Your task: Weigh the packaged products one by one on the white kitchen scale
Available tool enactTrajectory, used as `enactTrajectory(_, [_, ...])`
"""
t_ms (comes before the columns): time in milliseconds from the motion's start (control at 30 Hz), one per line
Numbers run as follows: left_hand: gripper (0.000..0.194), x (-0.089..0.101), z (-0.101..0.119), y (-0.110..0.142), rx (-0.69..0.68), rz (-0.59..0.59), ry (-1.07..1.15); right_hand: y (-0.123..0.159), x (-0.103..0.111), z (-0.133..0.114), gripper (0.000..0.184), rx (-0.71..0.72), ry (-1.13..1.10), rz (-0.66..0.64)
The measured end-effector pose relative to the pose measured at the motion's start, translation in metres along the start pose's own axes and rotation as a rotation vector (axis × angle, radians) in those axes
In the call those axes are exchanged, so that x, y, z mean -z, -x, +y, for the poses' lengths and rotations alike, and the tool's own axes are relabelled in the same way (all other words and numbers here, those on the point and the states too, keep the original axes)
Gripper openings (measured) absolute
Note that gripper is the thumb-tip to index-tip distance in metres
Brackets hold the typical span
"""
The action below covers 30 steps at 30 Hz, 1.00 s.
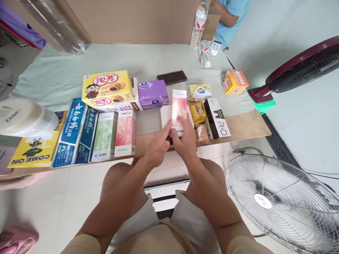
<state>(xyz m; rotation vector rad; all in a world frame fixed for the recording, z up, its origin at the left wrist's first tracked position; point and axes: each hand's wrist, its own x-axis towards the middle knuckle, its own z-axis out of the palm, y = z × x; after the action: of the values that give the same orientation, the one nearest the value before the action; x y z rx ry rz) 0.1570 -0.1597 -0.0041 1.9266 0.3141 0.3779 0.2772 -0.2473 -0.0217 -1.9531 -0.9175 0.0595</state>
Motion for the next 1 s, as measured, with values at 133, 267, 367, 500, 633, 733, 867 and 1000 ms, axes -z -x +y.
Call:
enactTrajectory(133, [0.092,-0.007,0.010,0.006,-0.235,-0.007,0.089,0.004,0.024,-0.014,0.047,0.117,-0.139,0.178])
enactTrajectory(267, [0.085,-0.028,0.029,0.001,-0.338,-0.072,0.129,0.004,0.069,-0.005,0.047,0.110,-0.156,0.403])
enactTrajectory(367, [0.087,-0.055,0.040,-0.012,-0.176,-0.111,0.190,-0.007,0.113,0.035,0.051,0.137,-0.117,0.662])
enactTrajectory(500, [0.083,-0.092,0.056,-0.031,0.165,-0.087,0.261,-0.033,0.157,0.111,0.054,0.023,-0.075,0.692])
enactTrajectory(633, [0.074,-0.112,0.074,-0.047,0.286,-0.038,0.291,-0.053,0.154,0.162,0.048,-0.214,-0.162,0.559])
enactTrajectory(733, [0.070,-0.118,0.080,-0.057,0.370,-0.031,0.279,-0.058,0.136,0.171,0.051,-0.323,-0.255,0.440])
enactTrajectory(867, [0.062,-0.121,0.082,-0.069,0.374,-0.022,0.325,-0.057,0.123,0.165,0.055,-0.389,-0.324,0.304])
enactTrajectory(1000, [0.055,-0.123,0.086,-0.075,0.391,-0.019,0.398,-0.053,0.121,0.161,0.062,-0.402,-0.326,0.239])
